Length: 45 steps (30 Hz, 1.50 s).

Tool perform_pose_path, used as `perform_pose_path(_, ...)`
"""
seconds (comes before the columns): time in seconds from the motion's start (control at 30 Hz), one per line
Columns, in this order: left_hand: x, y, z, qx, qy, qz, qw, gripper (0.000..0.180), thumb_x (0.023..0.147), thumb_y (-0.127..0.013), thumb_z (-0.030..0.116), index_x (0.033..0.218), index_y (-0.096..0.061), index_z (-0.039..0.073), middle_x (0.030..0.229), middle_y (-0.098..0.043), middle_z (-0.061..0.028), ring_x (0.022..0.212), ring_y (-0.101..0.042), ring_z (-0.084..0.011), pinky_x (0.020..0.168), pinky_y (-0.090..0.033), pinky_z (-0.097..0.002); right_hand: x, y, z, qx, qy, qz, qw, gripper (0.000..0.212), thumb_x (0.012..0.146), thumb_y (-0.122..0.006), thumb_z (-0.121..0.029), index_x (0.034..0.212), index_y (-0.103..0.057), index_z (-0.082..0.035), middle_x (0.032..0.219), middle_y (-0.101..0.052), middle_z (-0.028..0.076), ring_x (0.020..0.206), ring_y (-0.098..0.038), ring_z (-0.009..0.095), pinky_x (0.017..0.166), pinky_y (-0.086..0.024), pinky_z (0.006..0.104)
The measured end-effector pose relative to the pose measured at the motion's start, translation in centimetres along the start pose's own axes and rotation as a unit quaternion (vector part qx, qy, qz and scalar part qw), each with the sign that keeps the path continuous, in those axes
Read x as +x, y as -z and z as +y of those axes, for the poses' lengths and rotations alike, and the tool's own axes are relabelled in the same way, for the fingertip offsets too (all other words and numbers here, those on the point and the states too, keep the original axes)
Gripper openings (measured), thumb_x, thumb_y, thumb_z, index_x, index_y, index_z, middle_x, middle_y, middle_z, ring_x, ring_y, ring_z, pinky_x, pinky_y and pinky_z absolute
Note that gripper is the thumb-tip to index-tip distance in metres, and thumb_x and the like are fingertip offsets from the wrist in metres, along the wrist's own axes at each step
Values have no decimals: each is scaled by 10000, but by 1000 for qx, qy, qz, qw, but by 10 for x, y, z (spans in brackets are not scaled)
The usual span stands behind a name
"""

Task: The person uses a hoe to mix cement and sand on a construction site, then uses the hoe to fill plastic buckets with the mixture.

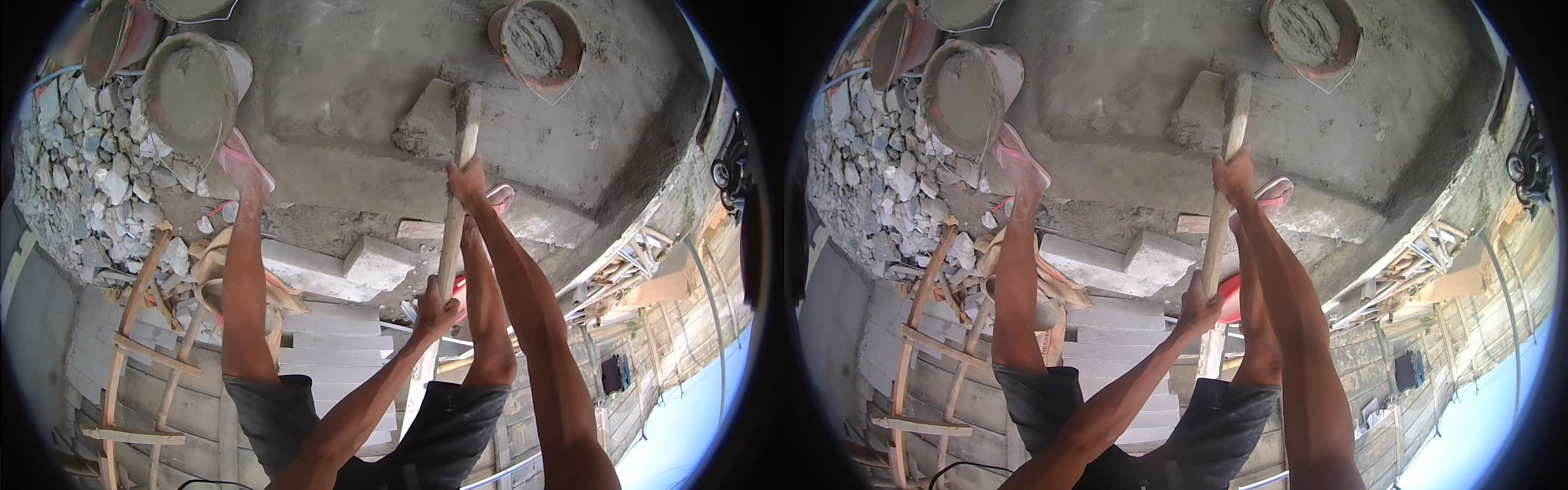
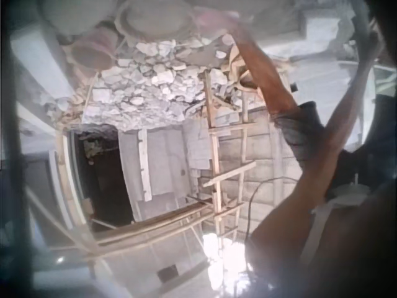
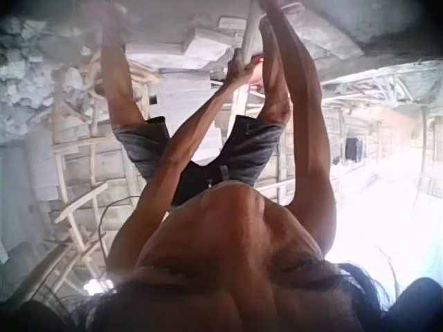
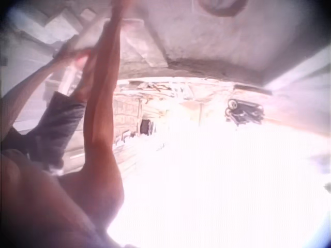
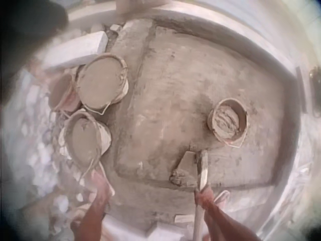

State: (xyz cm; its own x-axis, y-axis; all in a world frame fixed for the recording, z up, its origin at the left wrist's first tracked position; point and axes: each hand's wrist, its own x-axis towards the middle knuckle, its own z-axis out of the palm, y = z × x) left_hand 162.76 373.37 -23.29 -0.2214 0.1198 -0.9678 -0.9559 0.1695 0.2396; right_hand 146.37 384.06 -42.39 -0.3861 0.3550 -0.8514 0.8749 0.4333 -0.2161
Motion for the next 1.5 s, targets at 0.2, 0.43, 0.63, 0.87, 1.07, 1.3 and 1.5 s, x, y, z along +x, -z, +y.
perform_pose_path(0.2,2,-43,67,-65,9,28,997,341,819,-600,100,1053,-369,10,753,-560,-213,605,-608,-377,557,-491,-482,50,33,16,-6,35,-53,998,399,806,-659,-122,1049,-489,145,791,-646,202,613,-664,255,529,-521,389)
perform_pose_path(0.43,-13,-19,171,-273,180,-79,942,302,889,-616,101,1048,-361,70,774,-532,-51,539,-520,-117,453,-441,-304,67,52,-45,65,-108,-217,968,212,872,-638,-69,966,-507,68,680,-583,120,504,-582,232,453,-511,398)
perform_pose_path(0.63,-83,-27,221,-256,79,-109,957,321,893,-589,109,1068,-342,3,817,-539,-101,626,-576,-149,487,-490,-305,3,111,-86,137,-119,-229,956,182,899,-614,-74,943,-487,49,664,-571,122,498,-579,233,465,-514,387)
perform_pose_path(0.87,-199,-67,224,-62,-96,-147,983,636,840,-629,124,1298,-266,-128,1069,-502,-321,945,-602,-390,772,-484,-485,-115,239,-133,255,-78,-182,947,161,908,-610,-83,953,-494,19,654,-560,86,493,-532,172,438,-460,336)
perform_pose_path(1.07,-205,-24,205,30,-159,-198,967,676,893,-626,182,1359,-203,-65,998,-593,-295,907,-658,-409,842,-490,-473,-181,289,-154,358,58,13,932,220,919,-627,-96,1049,-465,-22,747,-526,63,544,-516,146,472,-451,305)
perform_pose_path(1.3,9,29,142,311,-131,-9,941,445,816,-704,224,1184,-538,37,916,-683,-257,911,-653,-463,744,-517,-540,-115,198,-120,399,236,230,856,431,909,-599,-25,1267,-359,-10,840,-560,82,567,-550,127,491,-459,277)
perform_pose_path(1.5,166,97,126,388,-173,99,900,361,804,-686,193,1141,-642,72,968,-696,-248,965,-656,-444,799,-532,-507,-3,124,-119,479,119,156,855,204,850,-630,-24,1019,-542,47,770,-615,89,577,-591,173,510,-482,304)
